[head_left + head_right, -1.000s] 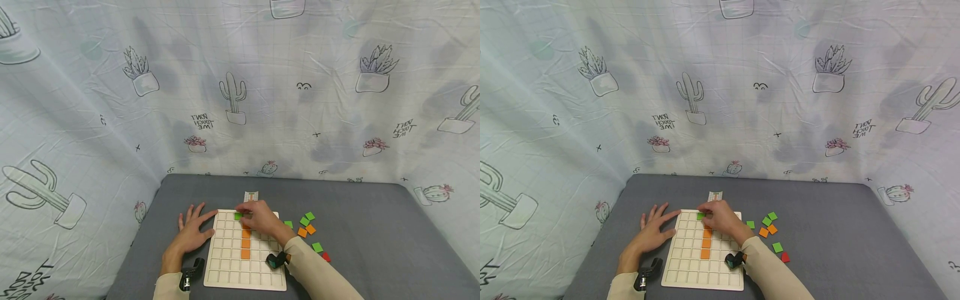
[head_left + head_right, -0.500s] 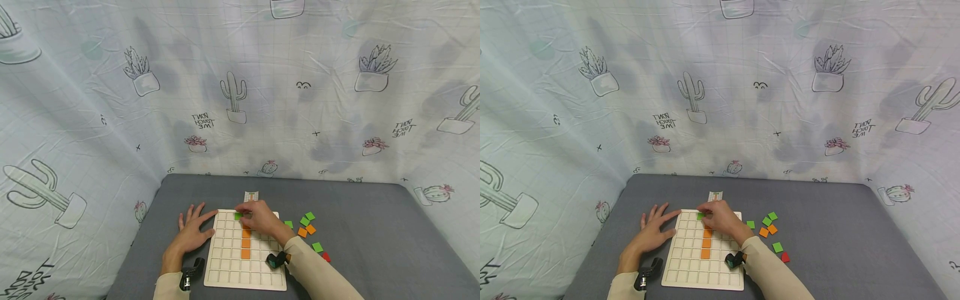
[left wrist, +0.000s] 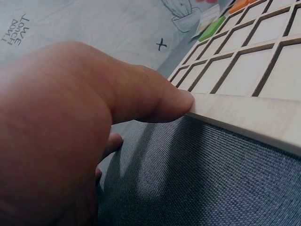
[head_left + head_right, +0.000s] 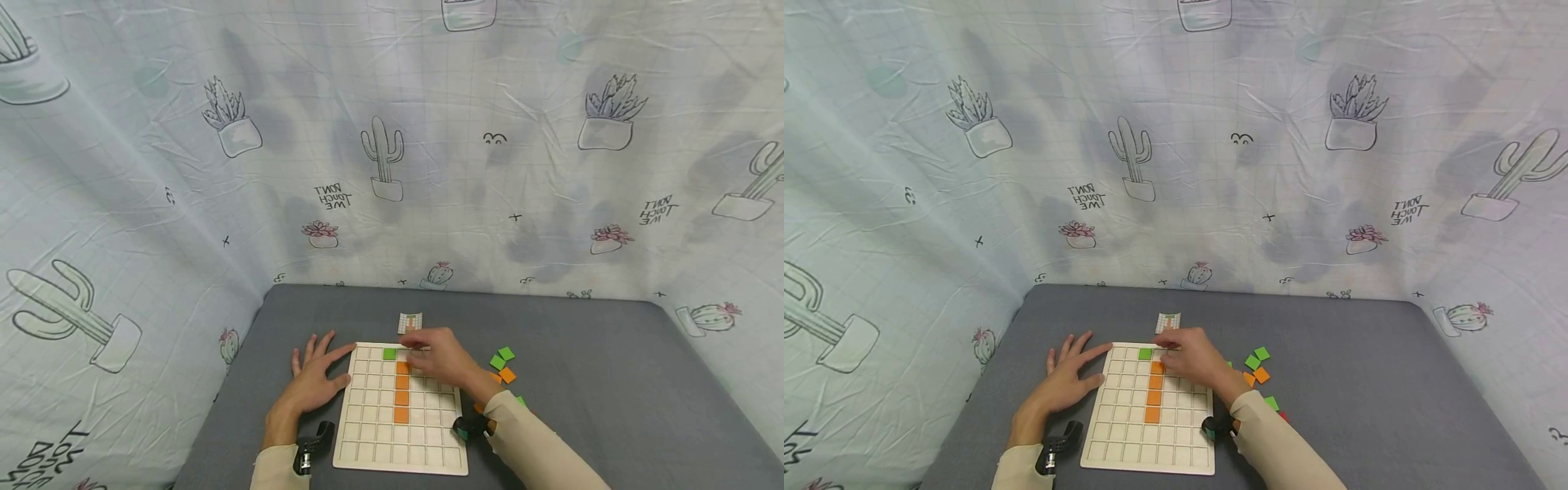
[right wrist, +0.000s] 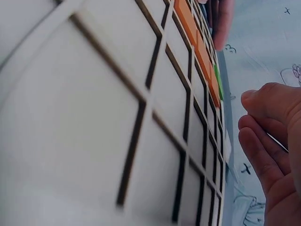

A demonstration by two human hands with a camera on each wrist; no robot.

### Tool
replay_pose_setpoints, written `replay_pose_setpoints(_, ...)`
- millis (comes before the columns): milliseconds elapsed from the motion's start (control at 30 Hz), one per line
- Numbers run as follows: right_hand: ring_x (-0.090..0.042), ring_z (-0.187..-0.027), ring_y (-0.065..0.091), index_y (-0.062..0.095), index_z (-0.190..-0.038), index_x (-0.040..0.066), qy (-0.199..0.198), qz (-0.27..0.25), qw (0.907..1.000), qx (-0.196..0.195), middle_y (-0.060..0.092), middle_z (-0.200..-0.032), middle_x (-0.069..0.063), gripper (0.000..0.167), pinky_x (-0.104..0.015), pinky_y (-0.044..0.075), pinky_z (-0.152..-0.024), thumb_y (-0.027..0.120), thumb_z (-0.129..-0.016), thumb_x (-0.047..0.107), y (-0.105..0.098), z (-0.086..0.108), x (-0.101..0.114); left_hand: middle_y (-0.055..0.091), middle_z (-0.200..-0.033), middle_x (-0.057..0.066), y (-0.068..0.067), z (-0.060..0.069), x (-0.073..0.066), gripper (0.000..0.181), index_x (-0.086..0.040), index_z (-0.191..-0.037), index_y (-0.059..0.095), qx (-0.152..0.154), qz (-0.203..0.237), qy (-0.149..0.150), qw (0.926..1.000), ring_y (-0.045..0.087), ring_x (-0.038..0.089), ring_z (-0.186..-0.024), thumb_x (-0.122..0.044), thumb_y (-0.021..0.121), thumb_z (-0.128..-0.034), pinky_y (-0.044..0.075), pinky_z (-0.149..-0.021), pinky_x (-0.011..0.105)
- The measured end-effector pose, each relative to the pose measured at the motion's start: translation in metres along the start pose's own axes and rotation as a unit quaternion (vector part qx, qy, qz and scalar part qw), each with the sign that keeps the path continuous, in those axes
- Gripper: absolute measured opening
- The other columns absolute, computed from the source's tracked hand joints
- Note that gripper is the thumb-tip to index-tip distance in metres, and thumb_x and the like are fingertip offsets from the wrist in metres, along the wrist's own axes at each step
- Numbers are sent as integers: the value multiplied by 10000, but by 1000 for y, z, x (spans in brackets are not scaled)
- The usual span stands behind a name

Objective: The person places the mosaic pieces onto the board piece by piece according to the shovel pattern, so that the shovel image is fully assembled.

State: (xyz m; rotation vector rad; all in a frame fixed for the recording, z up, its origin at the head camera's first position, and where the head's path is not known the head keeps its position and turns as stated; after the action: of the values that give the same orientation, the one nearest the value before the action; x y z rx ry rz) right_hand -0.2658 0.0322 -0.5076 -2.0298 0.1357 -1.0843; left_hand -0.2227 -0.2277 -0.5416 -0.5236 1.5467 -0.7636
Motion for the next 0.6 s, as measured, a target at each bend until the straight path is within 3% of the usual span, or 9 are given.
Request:
replay_pose_setpoints(433, -257, -1028, 811, 789, -1297, 41, -210, 378, 9984, -359, 821, -1222, -90, 342, -445, 671, -890, 825, -957, 53, -40, 37, -4, 273, -1794, 231, 0, 0, -1, 598, -246, -1548, 649, 40, 28, -51, 10000, 30, 554, -1679, -171, 792, -972, -126, -1254, 781)
replay_pose_setpoints(600, -255, -1012, 819, 798, -1275, 49, -93, 469, 9979, -437, 820, -1228, -77, 340, -440, 676, -878, 848, -939, 55, -55, 57, -6, 285, -1788, 236, 0, 0, -1, 593, -240, -1541, 655, 15, 8, -54, 10000, 40, 561, -1675, -173, 796, -968, -116, -1252, 786)
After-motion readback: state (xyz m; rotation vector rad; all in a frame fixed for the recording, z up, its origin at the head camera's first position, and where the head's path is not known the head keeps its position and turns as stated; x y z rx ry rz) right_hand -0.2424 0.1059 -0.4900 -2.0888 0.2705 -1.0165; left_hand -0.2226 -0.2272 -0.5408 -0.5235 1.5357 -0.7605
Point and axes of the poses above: each hand's wrist, its own z-axis away from the middle knuckle, its own y-axis out of the palm, x = y × z, the point moved 7 cm from there along -z, towards the middle knuckle
